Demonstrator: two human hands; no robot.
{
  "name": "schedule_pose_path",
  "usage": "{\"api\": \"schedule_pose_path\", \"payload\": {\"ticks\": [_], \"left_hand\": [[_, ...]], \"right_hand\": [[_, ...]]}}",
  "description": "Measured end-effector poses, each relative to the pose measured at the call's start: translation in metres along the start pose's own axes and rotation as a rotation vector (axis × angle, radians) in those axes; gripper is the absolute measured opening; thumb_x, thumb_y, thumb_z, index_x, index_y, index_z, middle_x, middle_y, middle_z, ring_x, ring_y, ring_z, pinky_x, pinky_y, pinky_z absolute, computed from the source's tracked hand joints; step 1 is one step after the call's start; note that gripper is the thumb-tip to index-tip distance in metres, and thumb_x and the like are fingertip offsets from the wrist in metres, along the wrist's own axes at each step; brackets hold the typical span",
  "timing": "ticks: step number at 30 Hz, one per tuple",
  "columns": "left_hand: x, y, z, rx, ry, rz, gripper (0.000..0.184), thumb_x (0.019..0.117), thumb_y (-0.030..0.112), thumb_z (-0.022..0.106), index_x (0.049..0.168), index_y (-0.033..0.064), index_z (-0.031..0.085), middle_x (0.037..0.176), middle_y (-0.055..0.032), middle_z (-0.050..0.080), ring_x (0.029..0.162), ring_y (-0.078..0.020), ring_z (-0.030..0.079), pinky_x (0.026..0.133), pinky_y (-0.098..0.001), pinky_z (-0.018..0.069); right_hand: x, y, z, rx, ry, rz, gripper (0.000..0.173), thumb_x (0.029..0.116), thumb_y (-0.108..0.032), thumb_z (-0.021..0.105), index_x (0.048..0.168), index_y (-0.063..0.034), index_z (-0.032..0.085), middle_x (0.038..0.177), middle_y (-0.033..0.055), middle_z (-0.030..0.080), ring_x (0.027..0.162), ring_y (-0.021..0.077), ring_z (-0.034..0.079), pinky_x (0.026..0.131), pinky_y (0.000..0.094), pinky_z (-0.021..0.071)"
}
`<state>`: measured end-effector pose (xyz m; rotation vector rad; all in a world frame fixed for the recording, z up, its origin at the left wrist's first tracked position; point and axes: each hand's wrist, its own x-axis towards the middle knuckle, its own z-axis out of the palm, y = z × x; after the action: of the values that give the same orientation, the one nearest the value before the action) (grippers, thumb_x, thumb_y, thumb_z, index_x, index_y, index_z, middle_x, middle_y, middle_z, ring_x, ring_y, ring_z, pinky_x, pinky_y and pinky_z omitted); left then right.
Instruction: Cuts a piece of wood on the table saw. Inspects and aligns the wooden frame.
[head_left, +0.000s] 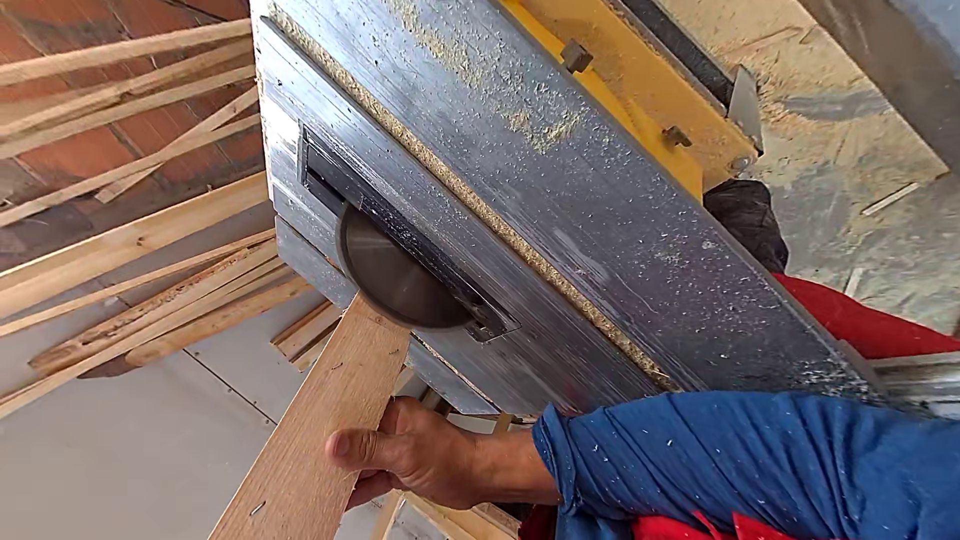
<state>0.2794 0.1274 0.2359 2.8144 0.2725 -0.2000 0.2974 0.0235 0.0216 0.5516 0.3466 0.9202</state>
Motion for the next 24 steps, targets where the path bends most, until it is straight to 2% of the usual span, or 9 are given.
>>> {"api": "schedule_pose_path", "payload": {"ticks": [6,13,15,16,17,18,20,21,24], "left_hand": [[0.012,-0.01,0.001,0.014,-0.015,0.028,0.042,0.1005,0.029,0.056,0.129,-0.0022,0.058,0.117,-0.0136,0.069,0.097,-0.0242,0.072,0.071,-0.0412,0.0635],[0.024,-0.012,-0.005,-0.011,-0.041,0.043,0.042,0.101,0.028,0.057,0.129,-0.0035,0.056,0.118,-0.0141,0.068,0.098,-0.0233,0.071,0.074,-0.0384,0.0628],[0.032,-0.02,-0.024,-0.003,-0.073,0.05,0.042,0.1005,0.025,0.055,0.13,-0.0049,0.056,0.118,-0.0095,0.068,0.099,-0.0173,0.07,0.079,-0.0332,0.0617],[0.038,-0.022,-0.034,0.04,-0.091,0.027,0.04,0.1006,0.026,0.053,0.13,-0.0005,0.055,0.117,0.0007,0.068,0.099,-0.0065,0.069,0.082,-0.0242,0.0599],[0.044,-0.022,-0.036,0.036,-0.099,0.026,0.04,0.1012,0.027,0.053,0.13,-0.0013,0.056,0.116,0.0004,0.068,0.098,-0.0063,0.069,0.081,-0.0243,0.0602],[0.052,-0.022,-0.028,-0.012,-0.109,0.035,0.041,0.1013,0.027,0.055,0.13,-0.003,0.056,0.117,-0.0065,0.069,0.098,-0.0147,0.07,0.077,-0.0318,0.0615],[0.063,-0.027,-0.025,-0.081,-0.12,0.037,0.04,0.0997,0.027,0.058,0.127,-0.0024,0.058,0.115,-0.0101,0.07,0.096,-0.0196,0.071,0.074,-0.0359,0.0621],[0.065,-0.034,-0.033,-0.09,-0.125,0.041,0.039,0.0992,0.025,0.057,0.125,-0.0036,0.058,0.113,-0.01,0.07,0.094,-0.0182,0.071,0.074,-0.0345,0.062],[0.056,-0.046,-0.076,0.015,-0.111,0.037,0.035,0.0995,0.016,0.049,0.123,-0.0093,0.054,0.108,-0.0011,0.068,0.09,-0.0011,0.068,0.079,-0.0195,0.0583]], "right_hand": [[0.005,-0.005,-0.007,0.017,-0.003,-0.011,0.024,0.1065,-0.011,0.053,0.126,0.0023,0.051,0.108,0.012,0.073,0.101,0.0233,0.074,0.088,0.0435,0.0641],[0.011,-0.002,-0.004,0.069,0.002,-0.06,0.024,0.1066,-0.01,0.052,0.126,0.0036,0.049,0.108,0.0138,0.073,0.1,0.025,0.075,0.087,0.0437,0.0644],[0.013,-0.003,0.002,0.08,0.047,-0.065,0.025,0.1062,-0.009,0.053,0.127,0.0049,0.05,0.107,0.0144,0.073,0.098,0.0243,0.075,0.086,0.0425,0.0648],[0.016,-0.003,0.005,0.09,0.067,-0.064,0.026,0.1061,-0.009,0.053,0.128,0.0053,0.049,0.107,0.0143,0.073,0.097,0.0236,0.075,0.086,0.0418,0.0647],[0.018,-0.003,0.008,0.1,0.084,-0.065,0.027,0.1058,-0.008,0.053,0.129,0.0056,0.049,0.107,0.0145,0.072,0.097,0.0232,0.075,0.086,0.0413,0.0647],[0.021,-0.002,0.011,0.108,0.095,-0.068,0.028,0.1054,-0.007,0.054,0.129,0.006,0.048,0.107,0.0149,0.072,0.097,0.0231,0.075,0.086,0.0409,0.0648],[0.026,0.0,0.017,0.122,0.118,-0.066,0.03,0.1042,-0.005,0.056,0.131,0.0064,0.048,0.109,0.0156,0.071,0.097,0.0231,0.075,0.085,0.0403,0.0649],[0.027,0.002,0.02,0.132,0.135,-0.058,0.032,0.1033,-0.005,0.057,0.131,0.0066,0.047,0.109,0.0161,0.071,0.097,0.0233,0.075,0.084,0.0402,0.0652],[0.027,0.008,0.03,0.123,0.145,-0.041,0.034,0.1028,-0.006,0.059,0.132,0.0065,0.046,0.11,0.0164,0.07,0.098,0.0227,0.074,0.083,0.04,0.0646]]}}
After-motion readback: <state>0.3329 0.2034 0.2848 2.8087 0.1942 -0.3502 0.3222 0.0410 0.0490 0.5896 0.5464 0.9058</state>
